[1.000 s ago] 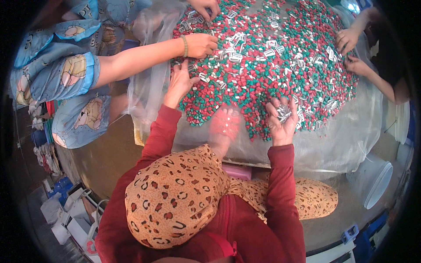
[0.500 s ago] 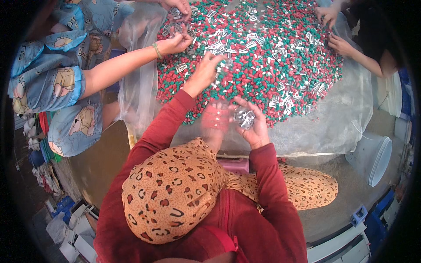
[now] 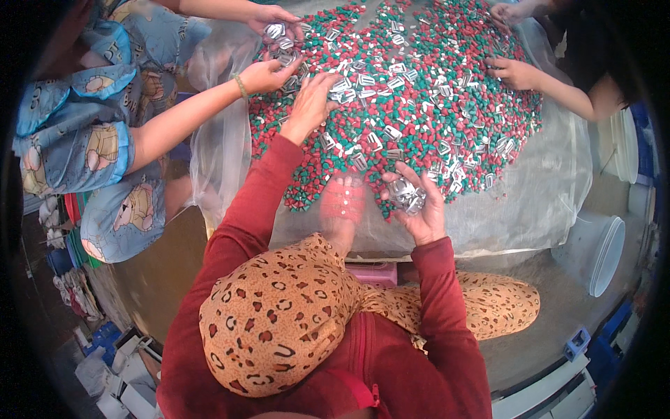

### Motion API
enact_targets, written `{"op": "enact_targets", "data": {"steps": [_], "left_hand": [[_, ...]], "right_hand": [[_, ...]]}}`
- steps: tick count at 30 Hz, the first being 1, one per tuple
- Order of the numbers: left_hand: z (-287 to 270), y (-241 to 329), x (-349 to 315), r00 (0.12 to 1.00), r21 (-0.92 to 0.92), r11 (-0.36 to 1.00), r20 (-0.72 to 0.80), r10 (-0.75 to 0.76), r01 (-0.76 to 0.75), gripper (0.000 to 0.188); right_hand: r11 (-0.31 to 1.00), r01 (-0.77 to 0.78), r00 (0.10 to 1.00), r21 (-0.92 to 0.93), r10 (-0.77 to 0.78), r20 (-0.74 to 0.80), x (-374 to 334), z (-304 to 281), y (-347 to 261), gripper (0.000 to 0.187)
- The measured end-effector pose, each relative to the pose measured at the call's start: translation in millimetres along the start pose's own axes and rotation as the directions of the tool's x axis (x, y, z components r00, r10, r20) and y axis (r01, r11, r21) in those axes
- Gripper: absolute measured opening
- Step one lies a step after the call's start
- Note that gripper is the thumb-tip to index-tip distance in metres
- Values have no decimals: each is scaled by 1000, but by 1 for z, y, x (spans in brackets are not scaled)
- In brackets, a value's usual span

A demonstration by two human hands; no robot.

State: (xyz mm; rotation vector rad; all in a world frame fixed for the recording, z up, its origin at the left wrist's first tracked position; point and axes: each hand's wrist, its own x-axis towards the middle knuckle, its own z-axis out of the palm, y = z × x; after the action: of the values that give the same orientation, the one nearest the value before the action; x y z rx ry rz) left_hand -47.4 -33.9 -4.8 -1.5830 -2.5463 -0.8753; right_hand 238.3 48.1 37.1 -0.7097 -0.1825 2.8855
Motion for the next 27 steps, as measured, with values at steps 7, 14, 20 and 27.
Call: {"op": "enact_targets", "data": {"steps": [7, 14, 20, 27], "left_hand": [[20, 20, -5, 980, -148, 986, 172, 99, -74, 44], [8, 52, -37, 976, -213, 975, 187, 108, -68, 34], [-39, 15, -21, 950, -115, 978, 284, -133, 171, 29], [-58, -80, -38, 757, -73, 765, 232, -610, 639, 36]], "right_hand": [[995, -84, 995, -59, 81, -63, 8, -2, 19, 39], [961, -93, 996, -259, 90, -26, 8, 2, 26, 29], [974, -28, 971, 226, -27, 238, 2, -12, 12, 15], [946, -37, 934, 321, -81, 347, -1, -23, 2, 32]]}}
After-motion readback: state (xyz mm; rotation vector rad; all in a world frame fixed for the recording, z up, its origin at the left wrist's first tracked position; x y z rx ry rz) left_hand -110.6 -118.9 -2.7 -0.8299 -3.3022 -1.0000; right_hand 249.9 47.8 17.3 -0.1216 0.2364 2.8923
